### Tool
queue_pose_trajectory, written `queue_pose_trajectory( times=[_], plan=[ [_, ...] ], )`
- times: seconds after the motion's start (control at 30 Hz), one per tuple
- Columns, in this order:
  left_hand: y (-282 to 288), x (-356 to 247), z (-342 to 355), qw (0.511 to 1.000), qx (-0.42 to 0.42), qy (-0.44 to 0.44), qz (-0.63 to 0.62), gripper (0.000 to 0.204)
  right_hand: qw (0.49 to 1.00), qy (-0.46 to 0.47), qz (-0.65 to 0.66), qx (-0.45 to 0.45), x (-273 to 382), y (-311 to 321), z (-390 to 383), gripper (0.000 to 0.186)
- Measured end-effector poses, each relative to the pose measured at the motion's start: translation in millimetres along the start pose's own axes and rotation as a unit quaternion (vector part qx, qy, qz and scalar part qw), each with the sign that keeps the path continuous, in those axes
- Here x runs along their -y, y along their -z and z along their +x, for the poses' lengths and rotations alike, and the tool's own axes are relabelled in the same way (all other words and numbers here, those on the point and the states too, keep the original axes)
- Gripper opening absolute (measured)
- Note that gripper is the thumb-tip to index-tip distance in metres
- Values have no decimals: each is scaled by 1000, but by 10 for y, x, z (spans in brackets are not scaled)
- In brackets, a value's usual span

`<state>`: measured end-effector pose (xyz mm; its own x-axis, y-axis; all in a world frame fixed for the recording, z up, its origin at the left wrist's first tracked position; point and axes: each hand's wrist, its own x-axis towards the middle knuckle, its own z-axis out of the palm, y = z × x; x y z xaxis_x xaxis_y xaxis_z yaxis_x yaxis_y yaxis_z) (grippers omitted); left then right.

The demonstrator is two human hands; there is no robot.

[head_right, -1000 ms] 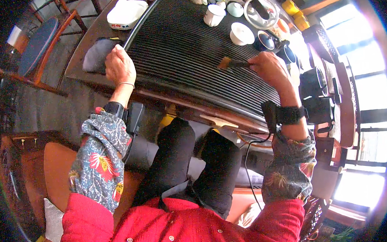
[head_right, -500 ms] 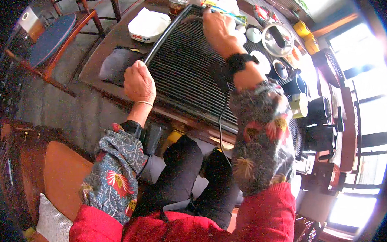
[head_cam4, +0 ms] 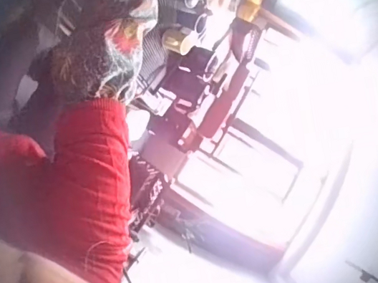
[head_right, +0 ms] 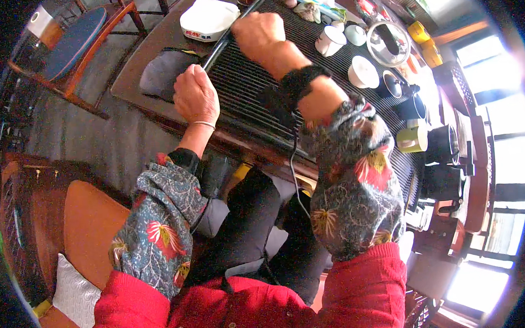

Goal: Cleaning and organizing a traditional Chinese tea tray and its accessories with a cloth and a brush.

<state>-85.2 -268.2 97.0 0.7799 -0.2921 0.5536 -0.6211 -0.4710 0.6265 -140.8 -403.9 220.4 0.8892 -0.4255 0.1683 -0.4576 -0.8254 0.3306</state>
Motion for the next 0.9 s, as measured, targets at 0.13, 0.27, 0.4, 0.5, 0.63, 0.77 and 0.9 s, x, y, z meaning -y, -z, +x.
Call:
queue_pose_trajectory(
  times=[0.13, 0.27, 0.4, 0.5, 0.63, 0.77, 0.9],
  plan=[
    [41, -42, 12, 998, 61, 30, 15, 41, 998, 39, 43, -10, 298, 187, -392, 14],
    [-35, 43, -2, 1000, -21, -11, 16, 32, 994, 74, 73, -45, 516, 247, -724, 15],
    [-39, 40, -31, 1000, -8, -11, 15, 34, 988, 107, 93, -61, 596, 218, -1008, 15],
    [-60, 45, -19, 1000, -22, -13, -7, 35, 981, 113, 144, -70, 577, 206, -1210, 18],
    [-5, 23, -35, 999, -3, 9, -47, 46, 969, 141, 187, -83, 467, 226, -1479, 27],
    [0, -28, 25, 999, 39, 30, -11, 41, 969, 155, 183, -64, 202, 366, -1726, 24],
    [-19, 28, 9, 999, 40, 34, 16, 45, 971, 119, 197, -66, -39, 342, -2046, 27]
  ],
)
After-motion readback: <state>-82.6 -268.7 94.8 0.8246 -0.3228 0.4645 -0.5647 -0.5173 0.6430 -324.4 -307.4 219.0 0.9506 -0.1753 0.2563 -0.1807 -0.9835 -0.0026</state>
